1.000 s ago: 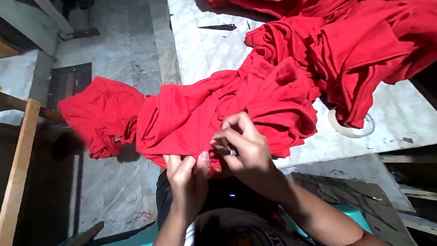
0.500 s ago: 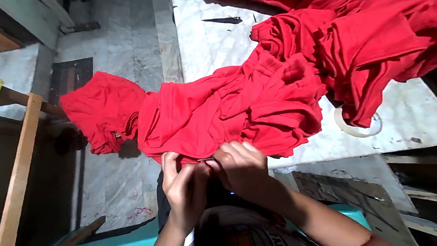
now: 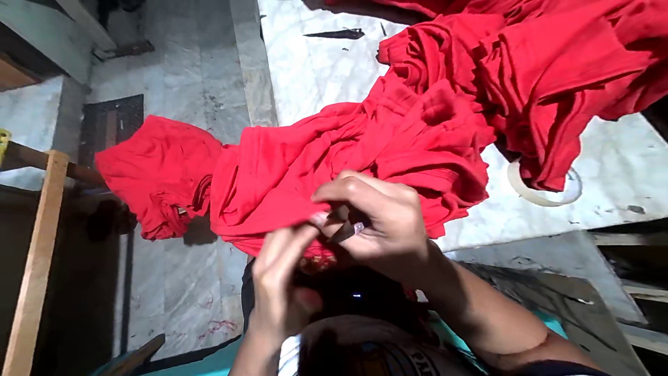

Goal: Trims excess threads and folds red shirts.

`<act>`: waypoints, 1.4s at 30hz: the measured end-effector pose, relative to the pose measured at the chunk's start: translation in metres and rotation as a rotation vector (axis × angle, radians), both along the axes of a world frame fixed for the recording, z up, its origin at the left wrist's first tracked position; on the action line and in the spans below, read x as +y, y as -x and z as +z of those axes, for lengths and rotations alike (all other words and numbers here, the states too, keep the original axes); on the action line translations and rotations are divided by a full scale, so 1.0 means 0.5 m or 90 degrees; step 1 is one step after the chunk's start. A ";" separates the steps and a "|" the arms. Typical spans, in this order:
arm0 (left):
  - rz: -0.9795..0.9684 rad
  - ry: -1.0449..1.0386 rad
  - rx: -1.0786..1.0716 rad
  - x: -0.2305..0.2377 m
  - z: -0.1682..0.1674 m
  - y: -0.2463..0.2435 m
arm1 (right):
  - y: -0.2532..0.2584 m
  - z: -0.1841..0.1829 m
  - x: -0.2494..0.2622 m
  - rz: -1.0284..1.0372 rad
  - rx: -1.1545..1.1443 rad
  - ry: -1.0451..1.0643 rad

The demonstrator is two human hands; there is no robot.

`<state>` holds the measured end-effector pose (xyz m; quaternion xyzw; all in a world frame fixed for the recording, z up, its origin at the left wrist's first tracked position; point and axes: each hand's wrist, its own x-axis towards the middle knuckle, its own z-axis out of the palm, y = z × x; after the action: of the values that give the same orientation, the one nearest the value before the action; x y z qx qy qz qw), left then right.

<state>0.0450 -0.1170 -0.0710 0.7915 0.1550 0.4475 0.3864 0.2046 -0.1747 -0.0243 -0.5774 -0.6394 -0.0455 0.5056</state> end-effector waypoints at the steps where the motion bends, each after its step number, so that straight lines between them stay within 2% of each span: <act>1: 0.041 0.050 -0.031 0.014 -0.002 -0.005 | -0.005 0.001 -0.005 0.001 0.019 0.008; 4: -0.003 0.229 -0.120 0.048 -0.002 -0.010 | -0.012 -0.029 -0.034 -0.100 -0.064 0.022; 6: 0.009 0.233 -0.120 0.046 -0.002 -0.015 | -0.003 -0.058 -0.046 -0.191 -0.195 0.075; 9: 0.058 0.080 0.021 0.031 -0.005 -0.010 | 0.014 -0.089 -0.058 -0.261 -0.288 0.100; 12: 0.108 -0.121 0.128 0.028 -0.007 -0.004 | 0.018 -0.082 -0.089 -0.214 -0.266 0.060; 15: 0.193 -0.248 0.122 0.039 -0.011 -0.006 | 0.009 -0.067 -0.104 -0.173 -0.217 0.080; 18: 0.249 -0.289 0.048 0.040 -0.009 -0.021 | -0.004 -0.057 -0.108 -0.134 -0.140 0.112; 20: 0.246 -0.249 0.013 0.028 -0.011 -0.037 | -0.003 -0.055 -0.108 -0.109 -0.078 0.104; 22: 0.144 -0.165 -0.011 0.005 -0.011 -0.046 | 0.005 -0.053 -0.107 -0.108 -0.047 0.084; 24: 0.066 -0.141 -0.043 -0.017 -0.008 -0.058 | 0.014 -0.054 -0.106 -0.129 -0.061 0.058; 27: 0.104 -0.211 -0.089 -0.021 -0.017 -0.073 | 0.033 -0.064 -0.105 -0.133 -0.096 0.025; 29: 0.117 -0.186 -0.133 -0.016 -0.022 -0.078 | 0.042 -0.069 -0.103 -0.131 -0.103 0.021; 31: 0.093 -0.084 -0.148 -0.016 -0.020 -0.072 | 0.042 -0.068 -0.107 -0.139 -0.060 0.059; 34: 0.026 0.175 -0.199 -0.018 -0.004 -0.056 | 0.028 -0.071 -0.110 -0.171 0.020 0.122; 36: -0.040 0.293 -0.234 -0.019 0.001 -0.046 | 0.022 -0.078 -0.108 -0.162 0.043 0.122; 39: -0.068 0.306 -0.235 -0.025 0.004 -0.044 | 0.030 -0.077 -0.104 -0.156 0.026 0.097; 42: -0.024 0.285 -0.258 -0.032 0.014 -0.056 | 0.034 -0.071 -0.100 -0.179 -0.035 0.076</act>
<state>0.0730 -0.1330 -0.0642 0.5838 0.1546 0.5437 0.5829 0.1876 -0.2247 -0.0596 -0.6886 -0.5676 -0.0935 0.4415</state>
